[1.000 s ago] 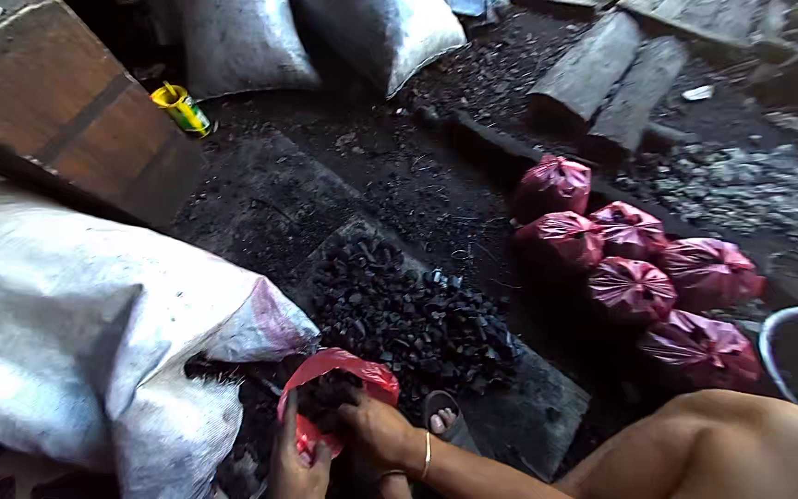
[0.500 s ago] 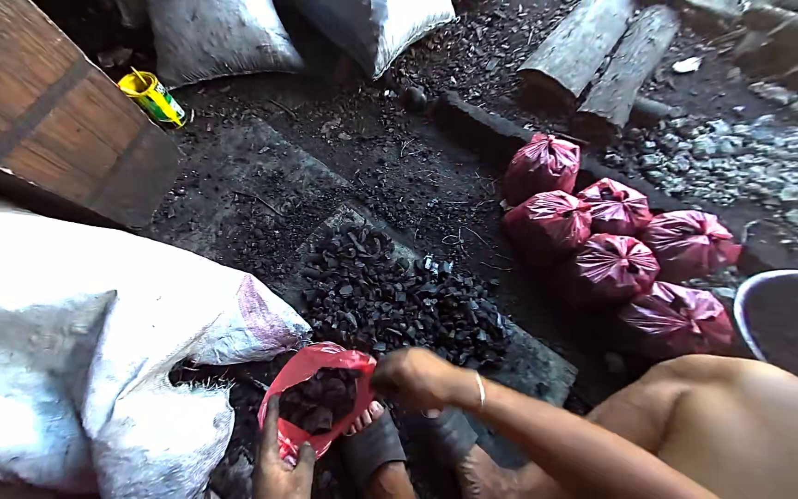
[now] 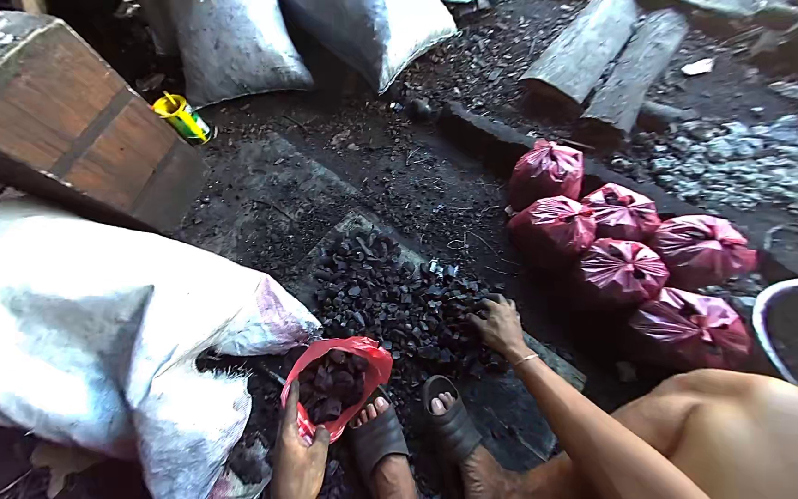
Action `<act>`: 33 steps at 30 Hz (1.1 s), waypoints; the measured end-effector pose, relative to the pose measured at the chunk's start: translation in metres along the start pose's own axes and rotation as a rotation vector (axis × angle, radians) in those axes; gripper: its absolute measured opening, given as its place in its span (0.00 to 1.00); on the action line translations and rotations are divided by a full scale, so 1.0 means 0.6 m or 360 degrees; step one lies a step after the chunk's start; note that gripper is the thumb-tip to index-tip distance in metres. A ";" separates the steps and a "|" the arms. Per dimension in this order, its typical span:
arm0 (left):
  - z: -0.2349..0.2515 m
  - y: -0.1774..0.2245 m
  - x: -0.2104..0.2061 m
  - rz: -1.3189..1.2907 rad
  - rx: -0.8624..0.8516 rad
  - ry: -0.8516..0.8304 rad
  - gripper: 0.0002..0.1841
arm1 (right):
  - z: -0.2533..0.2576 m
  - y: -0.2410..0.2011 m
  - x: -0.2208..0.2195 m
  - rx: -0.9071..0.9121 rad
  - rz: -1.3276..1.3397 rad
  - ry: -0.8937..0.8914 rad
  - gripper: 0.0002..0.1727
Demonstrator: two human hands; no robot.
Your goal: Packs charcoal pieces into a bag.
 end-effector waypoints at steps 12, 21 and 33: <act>0.006 -0.014 0.002 -0.0196 -0.0132 0.0137 0.45 | -0.173 -0.433 0.000 0.1196 0.0831 -0.1023 0.15; -0.002 -0.032 0.022 -0.0056 -0.0168 0.0054 0.46 | -0.211 -0.489 -0.038 0.1386 0.0666 -0.0872 0.15; 0.026 -0.055 -0.012 -0.0151 -0.0189 0.0008 0.46 | 0.003 -0.021 0.032 -0.0039 -0.0285 -0.0391 0.31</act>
Point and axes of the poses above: each hand's wrist, its own z-axis towards the middle knuckle, its own x-axis out of the back of the hand, y = z × x, the point moved 5 cm from there along z, towards the middle knuckle, and after that the axes turned 3 degrees about x, right-handed, at the moved point
